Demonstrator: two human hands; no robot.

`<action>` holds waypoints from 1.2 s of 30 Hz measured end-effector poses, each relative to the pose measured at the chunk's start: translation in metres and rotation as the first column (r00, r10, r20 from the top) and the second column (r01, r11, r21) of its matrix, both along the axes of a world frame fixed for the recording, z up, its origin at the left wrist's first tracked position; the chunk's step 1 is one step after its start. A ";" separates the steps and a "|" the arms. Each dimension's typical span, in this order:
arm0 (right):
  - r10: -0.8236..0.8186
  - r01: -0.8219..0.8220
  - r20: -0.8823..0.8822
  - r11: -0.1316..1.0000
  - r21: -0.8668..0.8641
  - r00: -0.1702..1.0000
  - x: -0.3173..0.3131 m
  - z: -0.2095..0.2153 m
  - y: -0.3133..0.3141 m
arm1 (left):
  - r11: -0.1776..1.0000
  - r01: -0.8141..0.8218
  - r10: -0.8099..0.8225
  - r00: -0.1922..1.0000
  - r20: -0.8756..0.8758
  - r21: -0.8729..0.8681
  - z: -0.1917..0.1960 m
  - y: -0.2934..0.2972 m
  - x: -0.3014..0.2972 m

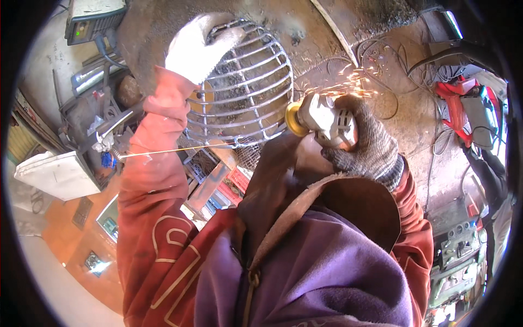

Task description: The person uses an angle grinder to smooth the edges and joints of a dome-shaped wire metal basket held by hand on a workshop table.

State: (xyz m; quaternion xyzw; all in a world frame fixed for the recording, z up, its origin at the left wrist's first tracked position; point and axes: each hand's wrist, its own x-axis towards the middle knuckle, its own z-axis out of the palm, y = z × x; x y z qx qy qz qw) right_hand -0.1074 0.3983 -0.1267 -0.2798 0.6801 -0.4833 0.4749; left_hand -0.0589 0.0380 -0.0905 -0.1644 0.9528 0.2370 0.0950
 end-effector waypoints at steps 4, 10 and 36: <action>-0.114 0.112 -0.034 0.992 -0.051 0.993 0.003 -0.012 0.000 | 0.999 0.013 -0.014 1.000 -0.013 -0.036 0.002 0.003 -0.003; -0.133 0.119 -0.092 0.983 -0.141 0.987 -0.002 -0.011 -0.006 | 1.000 0.007 -0.008 0.999 -0.042 -0.028 -0.007 -0.007 0.001; -0.520 0.521 0.036 0.853 -0.034 0.853 0.088 0.001 0.052 | -0.136 -0.355 0.733 0.592 0.336 0.925 0.016 0.028 0.123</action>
